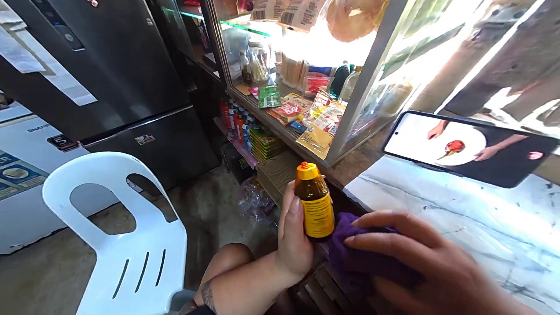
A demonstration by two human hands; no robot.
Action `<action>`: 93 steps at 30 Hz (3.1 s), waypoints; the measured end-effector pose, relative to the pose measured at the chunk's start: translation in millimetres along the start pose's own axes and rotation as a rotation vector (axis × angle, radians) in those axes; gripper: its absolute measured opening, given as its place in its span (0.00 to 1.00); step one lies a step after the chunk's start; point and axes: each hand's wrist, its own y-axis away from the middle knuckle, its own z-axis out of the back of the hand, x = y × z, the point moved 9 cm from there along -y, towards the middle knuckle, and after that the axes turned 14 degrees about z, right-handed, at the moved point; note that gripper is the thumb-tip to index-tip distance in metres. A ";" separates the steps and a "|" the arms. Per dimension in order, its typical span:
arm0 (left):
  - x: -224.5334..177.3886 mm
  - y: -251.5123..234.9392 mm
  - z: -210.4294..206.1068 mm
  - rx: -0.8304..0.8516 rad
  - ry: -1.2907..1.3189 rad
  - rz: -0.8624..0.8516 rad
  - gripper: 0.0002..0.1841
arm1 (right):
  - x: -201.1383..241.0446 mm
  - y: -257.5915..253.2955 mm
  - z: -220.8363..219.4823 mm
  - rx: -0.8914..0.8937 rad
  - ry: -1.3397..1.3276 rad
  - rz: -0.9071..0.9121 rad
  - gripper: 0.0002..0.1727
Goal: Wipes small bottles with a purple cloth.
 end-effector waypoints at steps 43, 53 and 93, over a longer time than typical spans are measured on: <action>3.4 8.1 -23.3 0.070 0.036 0.045 0.20 | -9.6 -1.7 -1.2 -0.128 -0.119 -0.139 0.33; 27.7 27.5 -22.5 0.101 -0.230 0.055 0.26 | -16.1 -0.9 15.9 -0.251 -0.129 -0.185 0.28; 21.4 7.8 -33.7 0.314 -0.238 0.142 0.19 | -42.5 5.7 27.2 -0.362 -0.268 -0.369 0.18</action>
